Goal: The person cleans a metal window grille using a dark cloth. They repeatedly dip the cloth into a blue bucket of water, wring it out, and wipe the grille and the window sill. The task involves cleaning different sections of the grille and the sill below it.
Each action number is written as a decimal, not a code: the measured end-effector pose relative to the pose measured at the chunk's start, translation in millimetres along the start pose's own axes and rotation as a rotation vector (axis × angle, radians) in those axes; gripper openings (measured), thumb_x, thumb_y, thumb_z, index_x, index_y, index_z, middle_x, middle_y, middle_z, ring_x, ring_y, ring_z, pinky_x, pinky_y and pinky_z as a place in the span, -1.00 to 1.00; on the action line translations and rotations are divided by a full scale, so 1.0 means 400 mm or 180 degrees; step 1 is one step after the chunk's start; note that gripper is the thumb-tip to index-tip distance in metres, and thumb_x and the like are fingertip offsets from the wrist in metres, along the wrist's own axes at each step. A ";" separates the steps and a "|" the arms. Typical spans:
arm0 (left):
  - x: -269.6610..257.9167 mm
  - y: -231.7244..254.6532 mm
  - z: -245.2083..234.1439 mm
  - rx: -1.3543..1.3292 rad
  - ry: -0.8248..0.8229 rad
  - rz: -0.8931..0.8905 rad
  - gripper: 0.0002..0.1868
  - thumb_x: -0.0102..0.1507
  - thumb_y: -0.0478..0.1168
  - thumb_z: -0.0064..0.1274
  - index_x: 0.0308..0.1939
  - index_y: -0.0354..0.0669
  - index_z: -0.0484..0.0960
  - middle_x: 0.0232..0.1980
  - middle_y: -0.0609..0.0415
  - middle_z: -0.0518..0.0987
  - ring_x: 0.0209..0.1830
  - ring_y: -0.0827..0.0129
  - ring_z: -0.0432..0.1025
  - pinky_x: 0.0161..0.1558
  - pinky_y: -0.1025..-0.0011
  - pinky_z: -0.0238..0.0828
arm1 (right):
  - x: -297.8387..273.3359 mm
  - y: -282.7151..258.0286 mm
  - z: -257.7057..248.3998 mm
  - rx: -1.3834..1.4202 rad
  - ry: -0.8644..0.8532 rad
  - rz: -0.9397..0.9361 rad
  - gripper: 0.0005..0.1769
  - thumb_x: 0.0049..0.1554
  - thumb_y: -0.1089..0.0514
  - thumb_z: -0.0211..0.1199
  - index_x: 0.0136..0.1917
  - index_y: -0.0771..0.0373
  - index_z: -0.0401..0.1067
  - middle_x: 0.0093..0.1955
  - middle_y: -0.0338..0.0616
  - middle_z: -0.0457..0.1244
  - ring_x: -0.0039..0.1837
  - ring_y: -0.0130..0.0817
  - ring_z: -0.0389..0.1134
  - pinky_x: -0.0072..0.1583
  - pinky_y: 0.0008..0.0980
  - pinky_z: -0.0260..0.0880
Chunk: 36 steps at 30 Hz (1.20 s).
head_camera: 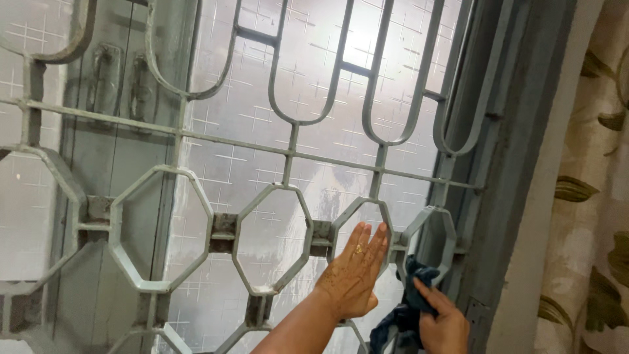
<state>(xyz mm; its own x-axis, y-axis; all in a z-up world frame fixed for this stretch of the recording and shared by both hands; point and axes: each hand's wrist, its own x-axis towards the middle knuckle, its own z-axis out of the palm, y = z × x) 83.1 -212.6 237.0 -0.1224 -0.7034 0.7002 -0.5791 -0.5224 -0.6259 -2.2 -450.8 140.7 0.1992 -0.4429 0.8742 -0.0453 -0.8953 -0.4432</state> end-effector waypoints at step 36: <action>0.041 -0.112 -0.120 -0.0289 -0.0403 0.0516 -0.40 0.30 0.11 -0.07 0.16 -0.34 0.60 0.40 -0.28 0.41 0.57 -0.03 0.19 0.71 -0.10 -0.35 | 0.271 -0.325 -0.241 0.0233 0.0275 -0.0966 -0.54 0.05 0.34 0.18 0.21 0.14 0.58 0.24 0.03 0.37 0.39 0.20 0.23 0.31 -0.01 0.23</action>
<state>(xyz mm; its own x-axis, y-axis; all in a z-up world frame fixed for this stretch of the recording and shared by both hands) 68.3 -177.6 293.0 -0.1209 -0.8325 0.5406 -0.6311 -0.3560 -0.6892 -69.2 -387.0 312.0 0.1090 -0.1614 0.9808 0.0746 -0.9826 -0.1700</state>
